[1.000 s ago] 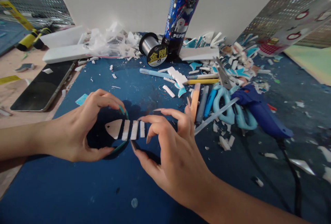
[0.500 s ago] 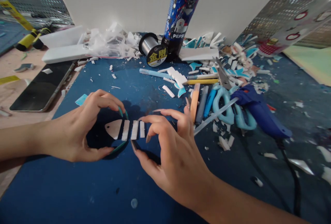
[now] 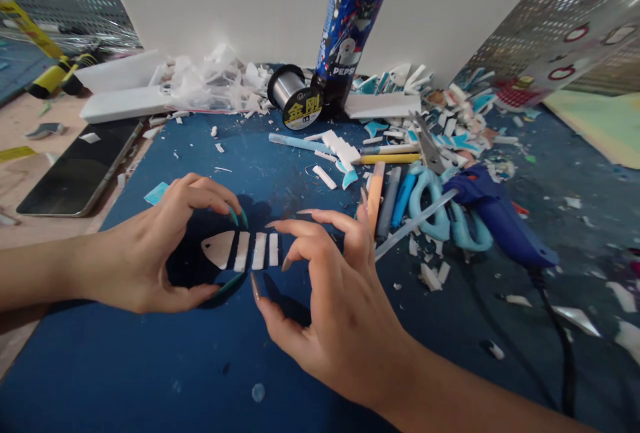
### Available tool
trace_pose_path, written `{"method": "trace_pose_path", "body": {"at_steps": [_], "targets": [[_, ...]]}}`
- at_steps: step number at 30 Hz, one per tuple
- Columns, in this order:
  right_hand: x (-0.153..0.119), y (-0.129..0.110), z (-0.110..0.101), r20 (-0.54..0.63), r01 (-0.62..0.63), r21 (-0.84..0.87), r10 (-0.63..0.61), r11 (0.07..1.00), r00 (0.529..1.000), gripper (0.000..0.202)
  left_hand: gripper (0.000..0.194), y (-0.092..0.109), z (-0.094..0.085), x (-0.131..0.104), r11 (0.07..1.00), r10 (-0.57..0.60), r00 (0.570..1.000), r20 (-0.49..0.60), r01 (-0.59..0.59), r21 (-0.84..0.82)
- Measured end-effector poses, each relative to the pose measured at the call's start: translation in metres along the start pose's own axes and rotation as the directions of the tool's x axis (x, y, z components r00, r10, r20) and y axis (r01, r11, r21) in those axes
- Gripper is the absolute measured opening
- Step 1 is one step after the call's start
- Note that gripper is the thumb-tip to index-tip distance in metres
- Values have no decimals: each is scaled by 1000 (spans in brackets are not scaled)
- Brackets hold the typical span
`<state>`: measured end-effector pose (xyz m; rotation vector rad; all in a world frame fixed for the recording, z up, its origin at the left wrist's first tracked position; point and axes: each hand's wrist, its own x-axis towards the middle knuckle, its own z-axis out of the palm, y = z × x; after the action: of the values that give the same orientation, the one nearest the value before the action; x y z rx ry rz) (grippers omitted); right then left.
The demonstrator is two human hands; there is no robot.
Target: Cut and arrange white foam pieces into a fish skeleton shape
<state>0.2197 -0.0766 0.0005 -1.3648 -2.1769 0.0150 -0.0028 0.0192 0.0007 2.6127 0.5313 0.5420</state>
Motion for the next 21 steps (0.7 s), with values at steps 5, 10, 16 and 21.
{"method": "trace_pose_path", "body": {"at_steps": [5,10,16,21], "targets": [[1,0,-5,-47,14,-48,-16,999,999,34,56,1,-1,1,999,-17,1000,-10,17,-48],[1,5,-8,-40,16,-62,-18,998,999,34,58,1,-1,1,999,-29,998,-56,27,-38],[2,8,-8,-14,24,-41,-25,999,1000,32,54,9,6,4,993,-89,993,-76,82,-90],[2,9,-8,15,25,-23,-25,999,1000,29,52,10,6,6,994,-68,996,-58,63,-86]]}}
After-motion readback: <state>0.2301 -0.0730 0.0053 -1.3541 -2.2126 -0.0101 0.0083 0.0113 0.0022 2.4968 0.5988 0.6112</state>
